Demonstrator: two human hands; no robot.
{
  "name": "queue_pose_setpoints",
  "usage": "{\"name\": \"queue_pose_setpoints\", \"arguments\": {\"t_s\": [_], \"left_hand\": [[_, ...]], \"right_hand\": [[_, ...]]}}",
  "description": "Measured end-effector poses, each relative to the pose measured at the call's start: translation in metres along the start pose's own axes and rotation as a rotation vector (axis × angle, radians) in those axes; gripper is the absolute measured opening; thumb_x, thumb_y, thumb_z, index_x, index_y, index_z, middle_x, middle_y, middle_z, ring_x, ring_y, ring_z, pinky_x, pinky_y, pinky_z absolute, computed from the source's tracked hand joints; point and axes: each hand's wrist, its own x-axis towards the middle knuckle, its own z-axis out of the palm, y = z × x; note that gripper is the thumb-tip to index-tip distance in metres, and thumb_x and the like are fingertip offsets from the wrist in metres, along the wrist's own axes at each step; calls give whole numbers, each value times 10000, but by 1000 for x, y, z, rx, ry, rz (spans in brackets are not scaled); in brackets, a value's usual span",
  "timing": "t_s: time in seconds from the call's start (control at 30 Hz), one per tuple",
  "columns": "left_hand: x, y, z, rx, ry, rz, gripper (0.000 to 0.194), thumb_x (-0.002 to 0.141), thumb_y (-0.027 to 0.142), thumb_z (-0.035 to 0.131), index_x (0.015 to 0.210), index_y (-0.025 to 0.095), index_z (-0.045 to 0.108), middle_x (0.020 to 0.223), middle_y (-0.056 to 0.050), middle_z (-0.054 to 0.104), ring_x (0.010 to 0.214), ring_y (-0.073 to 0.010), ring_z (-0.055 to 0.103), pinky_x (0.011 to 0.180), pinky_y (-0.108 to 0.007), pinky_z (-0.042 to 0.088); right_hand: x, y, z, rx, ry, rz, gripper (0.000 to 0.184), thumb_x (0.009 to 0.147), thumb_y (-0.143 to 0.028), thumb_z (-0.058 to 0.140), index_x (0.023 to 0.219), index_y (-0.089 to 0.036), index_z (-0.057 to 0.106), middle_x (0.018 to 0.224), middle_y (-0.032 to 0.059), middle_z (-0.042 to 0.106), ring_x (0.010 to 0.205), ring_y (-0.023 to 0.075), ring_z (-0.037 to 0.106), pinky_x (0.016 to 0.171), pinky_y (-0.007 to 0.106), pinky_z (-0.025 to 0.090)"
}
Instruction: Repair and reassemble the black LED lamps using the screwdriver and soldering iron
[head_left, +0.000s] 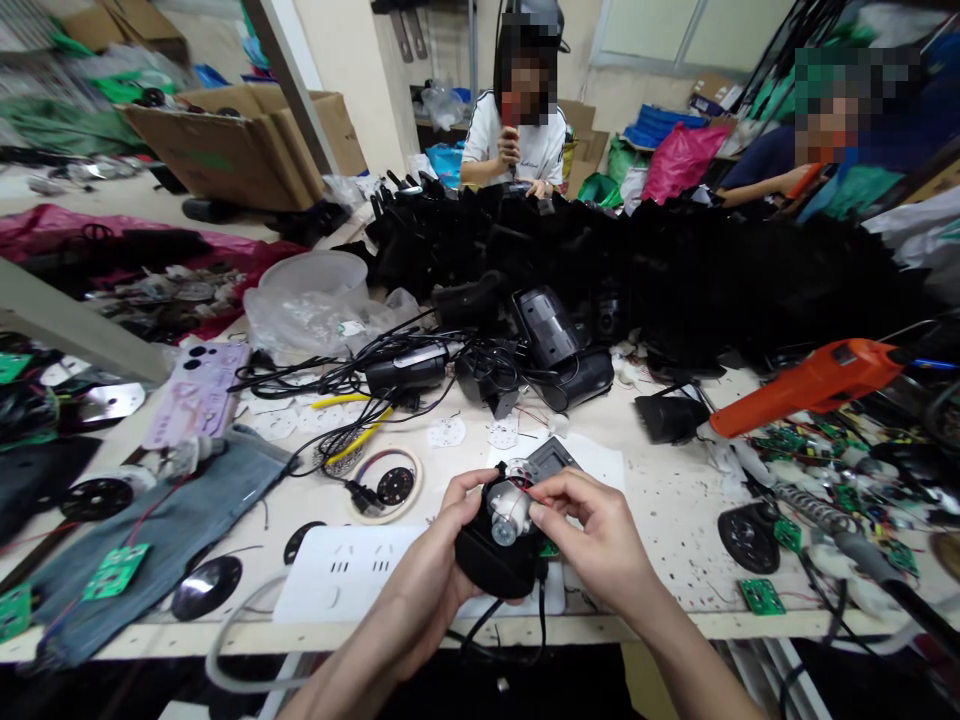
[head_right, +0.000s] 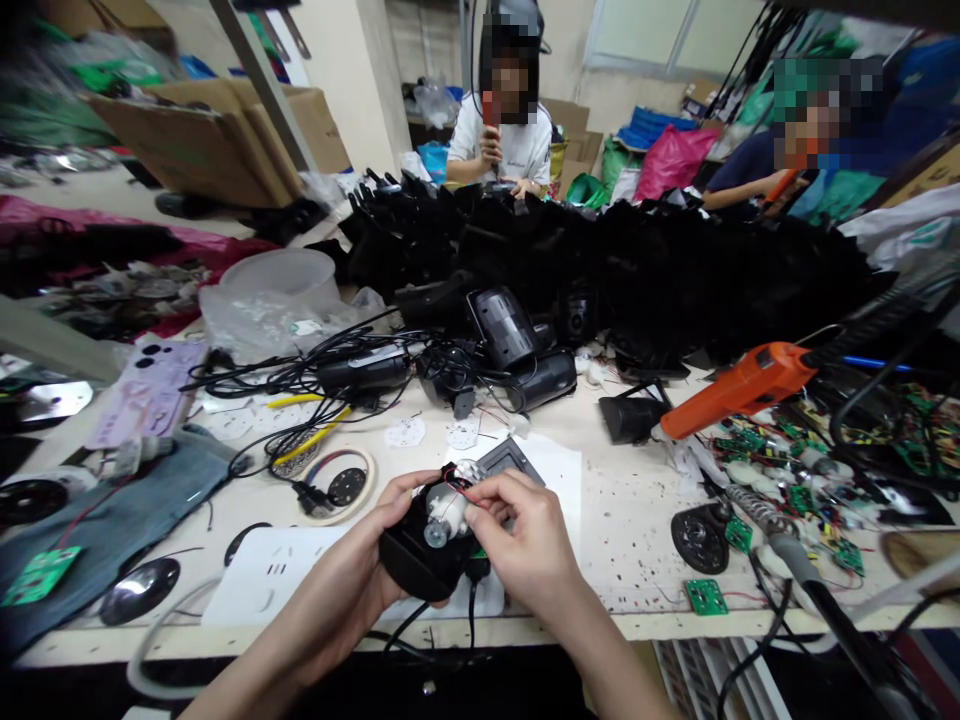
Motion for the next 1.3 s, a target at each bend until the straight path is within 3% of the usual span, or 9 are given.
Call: {"name": "queue_pose_setpoints", "arguments": {"t_s": [0.2, 0.53, 0.7, 0.93, 1.17, 1.3], "left_hand": [[2, 0, 0, -14, 10, 10, 405, 856, 440, 568, 1213, 267, 486, 903, -38, 600, 701, -205, 594, 549, -339, 536], [6, 4, 1, 35, 13, 0, 341, 865, 443, 531, 1154, 271, 474, 891, -27, 587, 667, -200, 587, 505, -318, 519], [6, 4, 3, 12, 14, 12, 305, 882, 397, 522, 1153, 267, 470, 930, -35, 594, 698, -205, 588, 520, -336, 533], [1, 9, 11, -7, 42, 24, 395, 835, 462, 592, 1179, 293, 494, 928, -27, 614, 716, -200, 601, 596, -347, 532], [3, 7, 10, -2, 34, 51, 350, 810, 470, 607, 1083, 268, 521, 896, -25, 619, 733, -212, 611, 565, -330, 531], [5, 2, 13, -5, 73, 76, 316, 832, 452, 563, 1063, 245, 499, 846, -20, 621, 658, -199, 602, 504, -295, 500]], "right_hand": [[1, 2, -1, 2, -11, -30, 87, 795, -218, 640, 808, -186, 719, 753, 33, 659, 680, 157, 635, 619, 260, 531], [3, 7, 3, -25, -34, -90, 114, 834, -223, 621, 852, -193, 731, 784, 44, 660, 709, 166, 633, 601, 265, 506], [7, 7, -1, 29, -61, -67, 150, 843, -238, 617, 901, -204, 751, 821, 48, 659, 745, 165, 637, 623, 260, 511], [8, 7, -10, 16, -79, -98, 219, 876, -215, 565, 970, -246, 760, 854, 39, 642, 781, 168, 613, 688, 277, 506], [5, 7, -9, -46, -84, -111, 207, 883, -208, 562, 995, -252, 730, 917, 37, 705, 899, 200, 635, 806, 321, 488], [3, 9, -5, -36, -38, -125, 183, 877, -207, 566, 956, -232, 729, 853, 33, 690, 837, 195, 630, 765, 318, 480]]}}
